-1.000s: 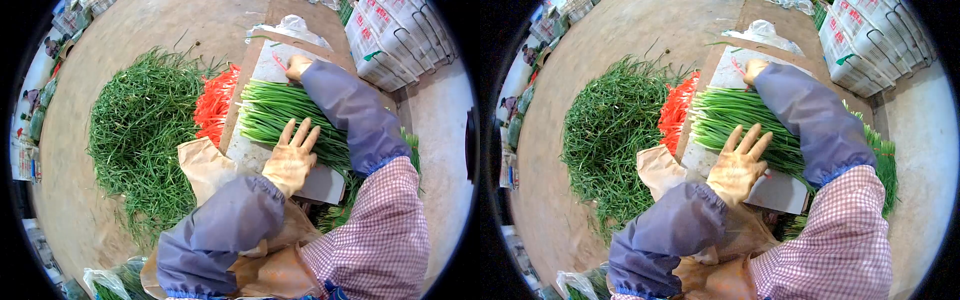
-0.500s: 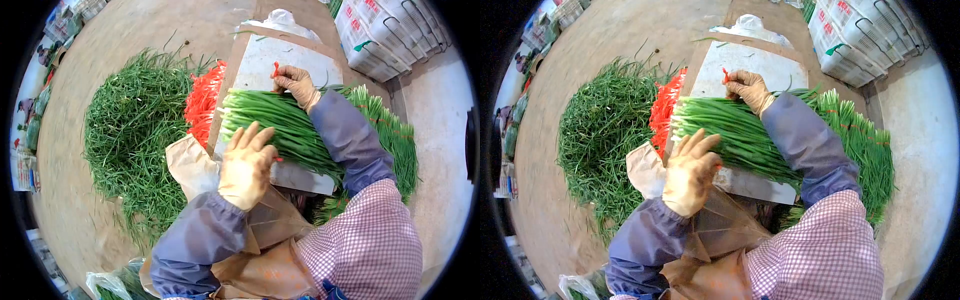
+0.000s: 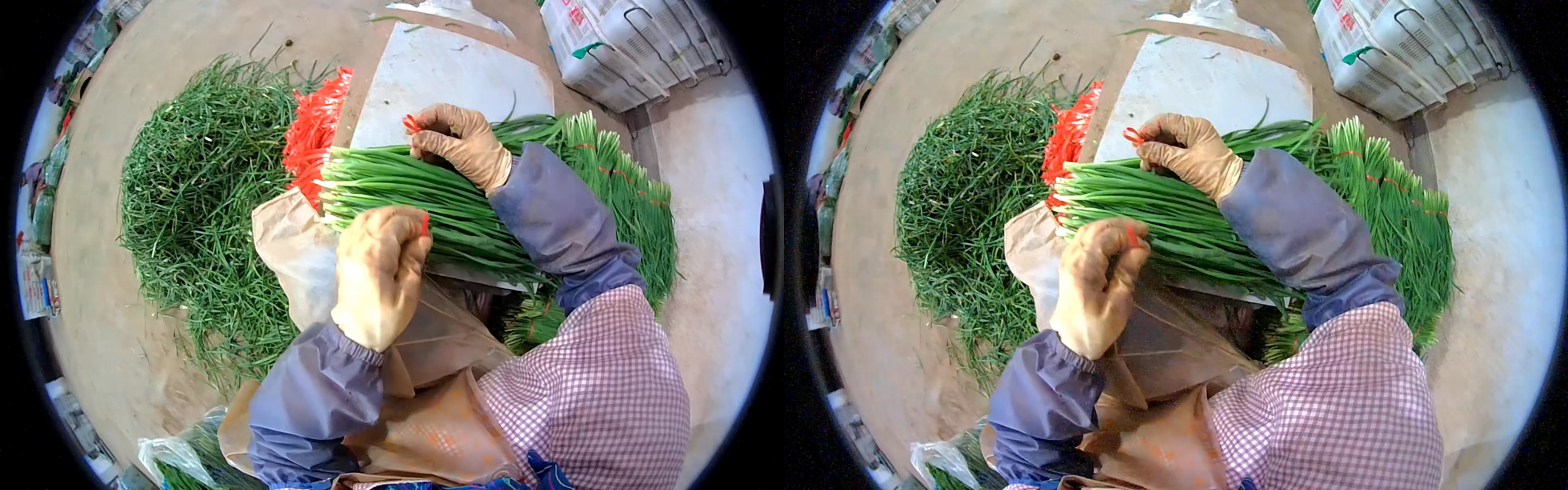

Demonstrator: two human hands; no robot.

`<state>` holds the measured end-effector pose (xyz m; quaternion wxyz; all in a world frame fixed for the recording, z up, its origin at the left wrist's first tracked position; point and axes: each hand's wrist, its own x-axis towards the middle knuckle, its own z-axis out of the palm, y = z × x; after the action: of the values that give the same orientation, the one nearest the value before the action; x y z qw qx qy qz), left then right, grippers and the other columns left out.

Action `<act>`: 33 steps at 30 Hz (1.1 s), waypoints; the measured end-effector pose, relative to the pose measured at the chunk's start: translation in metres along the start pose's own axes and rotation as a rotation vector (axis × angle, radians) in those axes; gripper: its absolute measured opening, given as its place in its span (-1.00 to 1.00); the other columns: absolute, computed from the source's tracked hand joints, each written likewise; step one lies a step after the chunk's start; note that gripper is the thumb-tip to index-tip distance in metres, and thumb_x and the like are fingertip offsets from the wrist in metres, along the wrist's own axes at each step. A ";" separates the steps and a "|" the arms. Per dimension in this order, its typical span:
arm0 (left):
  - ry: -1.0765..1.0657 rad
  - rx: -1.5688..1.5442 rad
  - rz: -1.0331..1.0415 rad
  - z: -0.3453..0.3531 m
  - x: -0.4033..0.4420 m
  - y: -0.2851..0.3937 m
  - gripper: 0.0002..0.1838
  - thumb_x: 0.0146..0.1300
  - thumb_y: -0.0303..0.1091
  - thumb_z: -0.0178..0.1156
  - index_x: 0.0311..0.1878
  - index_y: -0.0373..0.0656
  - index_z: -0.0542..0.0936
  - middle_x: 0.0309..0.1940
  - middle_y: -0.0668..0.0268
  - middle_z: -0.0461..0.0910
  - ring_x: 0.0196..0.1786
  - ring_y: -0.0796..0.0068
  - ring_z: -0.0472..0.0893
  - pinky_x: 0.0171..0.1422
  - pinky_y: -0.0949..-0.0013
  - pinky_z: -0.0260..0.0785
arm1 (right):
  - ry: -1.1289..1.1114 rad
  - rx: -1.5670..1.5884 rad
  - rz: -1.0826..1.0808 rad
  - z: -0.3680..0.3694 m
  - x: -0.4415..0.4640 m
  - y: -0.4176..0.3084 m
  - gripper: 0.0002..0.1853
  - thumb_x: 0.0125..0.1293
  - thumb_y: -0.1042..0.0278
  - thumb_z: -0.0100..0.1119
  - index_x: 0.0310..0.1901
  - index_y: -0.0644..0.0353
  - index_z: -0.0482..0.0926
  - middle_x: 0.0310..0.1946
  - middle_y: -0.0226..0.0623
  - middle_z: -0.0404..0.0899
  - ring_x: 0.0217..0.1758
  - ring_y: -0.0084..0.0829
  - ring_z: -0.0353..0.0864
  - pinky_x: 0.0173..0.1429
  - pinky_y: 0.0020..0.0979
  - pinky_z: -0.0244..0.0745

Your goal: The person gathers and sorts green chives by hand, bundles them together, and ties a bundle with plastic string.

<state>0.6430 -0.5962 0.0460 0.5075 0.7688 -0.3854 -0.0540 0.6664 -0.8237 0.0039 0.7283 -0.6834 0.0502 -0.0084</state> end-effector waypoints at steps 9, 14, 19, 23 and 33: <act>-0.055 -0.182 -0.518 0.009 0.033 -0.012 -0.77 0.40 -0.31 0.17 -0.11 -0.33 0.60 -0.32 0.38 0.61 -0.23 0.63 0.49 -0.07 0.52 0.35 | -0.042 -0.210 -0.096 0.003 -0.006 0.000 -0.81 0.22 0.38 0.38 -0.19 0.25 0.63 -0.38 -0.43 0.64 -0.27 -0.64 0.56 -0.14 -0.51 0.50; -0.103 -0.163 -0.631 0.006 0.040 -0.011 -0.74 0.39 -0.24 0.19 -0.14 -0.30 0.61 -0.34 0.41 0.59 -0.26 0.64 0.47 -0.12 0.54 0.32 | -0.040 -0.240 -0.185 0.005 -0.010 0.005 -0.80 0.22 0.37 0.39 -0.18 0.25 0.63 -0.37 -0.41 0.64 -0.26 -0.63 0.58 -0.13 -0.51 0.53; -0.107 -0.101 -0.607 0.004 0.040 -0.012 -0.73 0.38 -0.21 0.19 -0.19 -0.28 0.63 -0.34 0.42 0.60 -0.25 0.63 0.48 -0.10 0.54 0.31 | -0.044 -0.292 -0.294 0.008 -0.014 0.010 -0.82 0.25 0.37 0.36 -0.18 0.25 0.64 -0.35 -0.39 0.65 -0.24 -0.62 0.59 -0.10 -0.51 0.52; -0.120 -0.049 -0.585 0.002 0.042 -0.009 -0.71 0.36 -0.19 0.21 -0.19 -0.28 0.64 -0.33 0.38 0.62 -0.23 0.63 0.51 -0.09 0.52 0.33 | -0.054 -0.389 -0.398 0.007 -0.016 0.009 -0.83 0.24 0.41 0.34 -0.17 0.25 0.64 -0.33 -0.34 0.66 -0.20 -0.56 0.61 -0.06 -0.46 0.52; -0.034 0.115 -0.510 0.011 0.032 -0.024 -0.72 0.34 -0.22 0.22 -0.17 -0.30 0.64 -0.36 0.28 0.66 -0.26 0.55 0.56 -0.10 0.45 0.38 | -0.169 -0.573 -0.670 0.001 -0.016 0.012 -0.78 0.10 0.55 0.34 -0.19 0.18 0.63 -0.28 -0.22 0.61 -0.16 -0.26 0.62 -0.02 -0.34 0.52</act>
<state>0.6735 -0.6207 0.0307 0.4264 0.8677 -0.1900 -0.1709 0.6503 -0.8209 -0.0065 0.4684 -0.8342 -0.2333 -0.1738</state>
